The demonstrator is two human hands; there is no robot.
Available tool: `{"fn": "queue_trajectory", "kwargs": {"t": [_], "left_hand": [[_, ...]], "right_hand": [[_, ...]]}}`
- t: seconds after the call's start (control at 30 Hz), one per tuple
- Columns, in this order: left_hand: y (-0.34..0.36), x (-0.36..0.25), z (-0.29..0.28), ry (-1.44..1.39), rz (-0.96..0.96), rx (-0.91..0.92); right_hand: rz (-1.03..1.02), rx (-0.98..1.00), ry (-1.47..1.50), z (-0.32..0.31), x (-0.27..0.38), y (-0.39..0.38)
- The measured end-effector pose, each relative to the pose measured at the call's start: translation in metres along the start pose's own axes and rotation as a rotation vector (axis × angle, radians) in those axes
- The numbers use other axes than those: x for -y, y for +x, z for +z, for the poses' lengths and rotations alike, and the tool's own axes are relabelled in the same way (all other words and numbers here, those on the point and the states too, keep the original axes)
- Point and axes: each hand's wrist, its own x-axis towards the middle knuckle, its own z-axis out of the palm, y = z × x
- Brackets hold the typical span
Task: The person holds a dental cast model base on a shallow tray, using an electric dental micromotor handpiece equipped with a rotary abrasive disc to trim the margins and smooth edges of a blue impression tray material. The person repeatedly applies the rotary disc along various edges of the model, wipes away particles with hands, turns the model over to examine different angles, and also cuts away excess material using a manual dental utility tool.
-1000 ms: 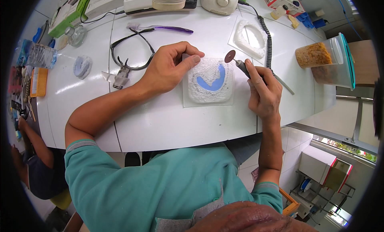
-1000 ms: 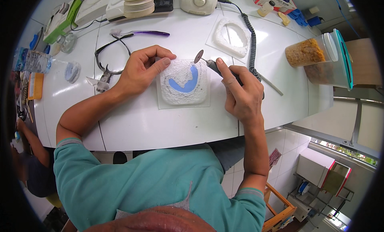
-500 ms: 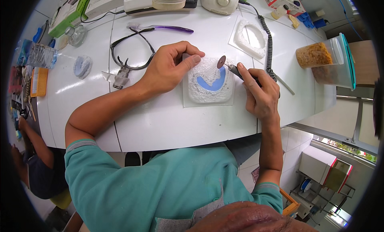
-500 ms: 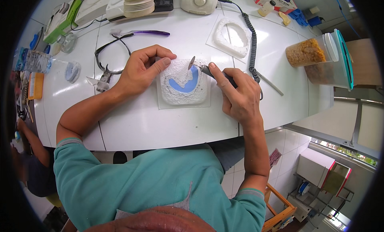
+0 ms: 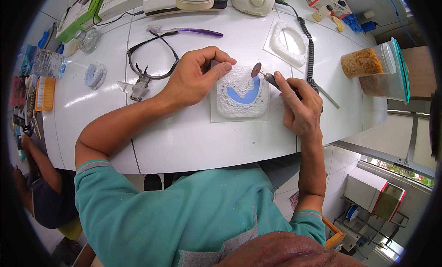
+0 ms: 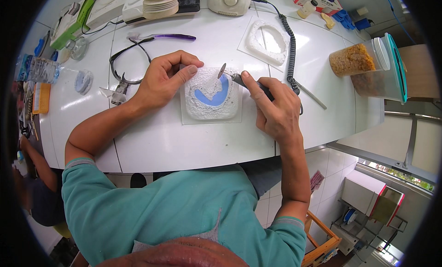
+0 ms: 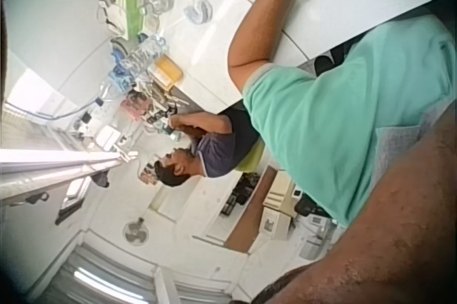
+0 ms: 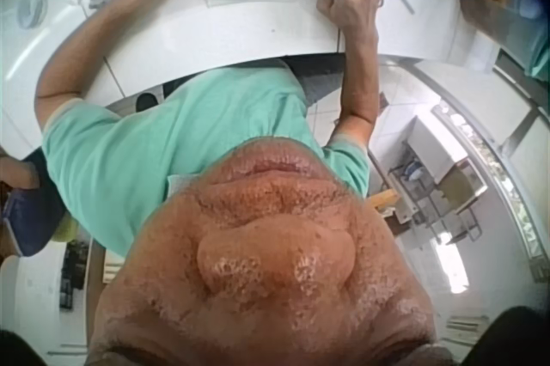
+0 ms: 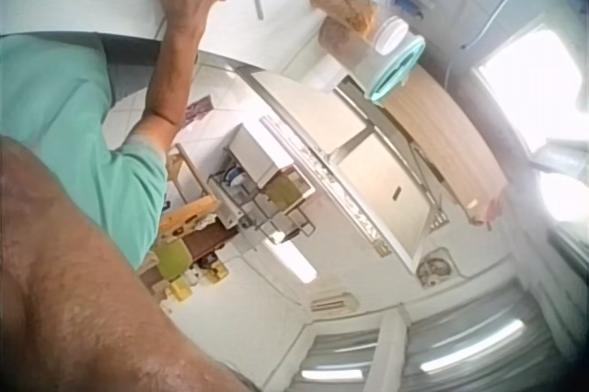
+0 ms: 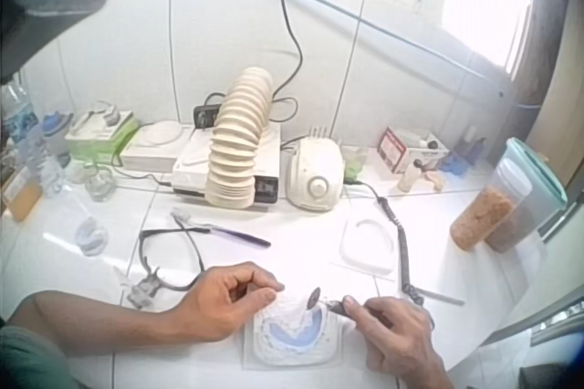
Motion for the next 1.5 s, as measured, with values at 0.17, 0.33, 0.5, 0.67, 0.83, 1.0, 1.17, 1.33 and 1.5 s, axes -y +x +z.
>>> {"fn": "queue_trajectory", "kwargs": {"t": [0.17,0.33,0.5,0.67,0.83,1.0,1.17,1.33,1.5], "left_hand": [[0.0005,0.0001,-0.0004,0.001,-0.001,-0.008],[-0.0007,-0.0017,0.0002,-0.007,-0.003,-0.006],[0.0006,0.0002,-0.0004,0.02,-0.003,-0.008],[0.0008,0.0043,0.0031,0.018,0.08,-0.058],[0.0004,0.0028,0.0037,0.001,0.073,-0.053],[-0.0007,-0.0024,0.0018,0.008,0.039,-0.028],[-0.0001,-0.0025,0.0012,-0.011,-0.001,0.007],[-0.0003,-0.0015,0.0013,-0.006,0.003,-0.001],[-0.0001,-0.0023,0.0008,0.001,-0.016,0.001]], "right_hand": [[-0.005,-0.022,0.019,0.0001,-0.0008,-0.0019],[-0.017,-0.014,0.014,0.001,0.0003,-0.0045],[-0.018,-0.005,0.008,0.0005,0.001,-0.0043],[-0.051,-0.005,0.013,-0.0003,0.0001,-0.0029],[-0.03,0.001,0.012,0.0004,0.0,-0.0041],[-0.032,0.01,0.002,-0.0002,0.0004,-0.0037],[-0.04,0.007,-0.004,-0.0004,0.0003,-0.0036],[-0.042,0.008,-0.007,-0.0009,0.0006,-0.0023],[-0.011,-0.07,0.003,0.002,-0.0017,-0.0049]]}}
